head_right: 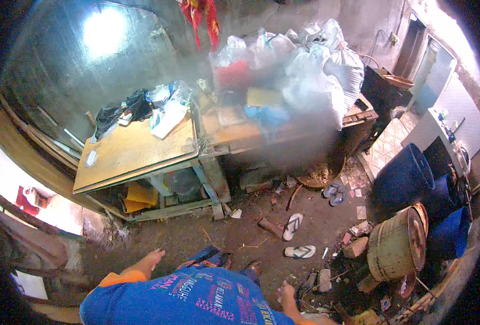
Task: The person moves through a cluttered room, picks up wooden planks and places them on a stack, then walks to a table and sorts through various items including plastic bags and small objects.
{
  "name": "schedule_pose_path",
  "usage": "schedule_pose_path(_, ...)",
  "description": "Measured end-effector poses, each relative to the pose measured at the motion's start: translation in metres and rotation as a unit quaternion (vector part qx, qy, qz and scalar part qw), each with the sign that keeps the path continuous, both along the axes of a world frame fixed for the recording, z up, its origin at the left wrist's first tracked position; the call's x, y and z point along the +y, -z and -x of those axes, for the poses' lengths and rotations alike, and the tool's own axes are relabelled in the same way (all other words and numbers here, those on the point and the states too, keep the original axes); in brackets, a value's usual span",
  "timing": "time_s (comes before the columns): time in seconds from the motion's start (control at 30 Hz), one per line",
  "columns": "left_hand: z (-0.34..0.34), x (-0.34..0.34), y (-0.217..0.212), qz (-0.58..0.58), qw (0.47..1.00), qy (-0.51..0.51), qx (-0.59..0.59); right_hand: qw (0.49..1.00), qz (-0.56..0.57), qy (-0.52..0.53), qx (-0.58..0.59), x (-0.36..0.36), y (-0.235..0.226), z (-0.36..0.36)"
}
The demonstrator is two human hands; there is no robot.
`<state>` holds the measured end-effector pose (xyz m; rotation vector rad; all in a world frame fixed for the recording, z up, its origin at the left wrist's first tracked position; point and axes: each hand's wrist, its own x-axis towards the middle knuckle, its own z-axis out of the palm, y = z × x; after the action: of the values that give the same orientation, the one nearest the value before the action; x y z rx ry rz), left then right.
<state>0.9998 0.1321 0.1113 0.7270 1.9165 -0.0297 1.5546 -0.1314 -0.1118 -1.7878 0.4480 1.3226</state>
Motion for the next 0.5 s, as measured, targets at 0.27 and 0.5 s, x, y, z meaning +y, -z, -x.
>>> schedule_pose_path(0.27, -0.034, 0.039, -0.016, -0.069, 0.997, 0.008, -0.045, 0.996, -0.034, -0.084, -0.003, 0.064, -0.035, -0.058)
schedule_pose_path(0.5, 0.04, 0.12, 0.01, -0.277, 0.958, 0.046, 0.064, 0.987, 0.036, -0.139, -0.072, 0.146, -0.043, -0.017)
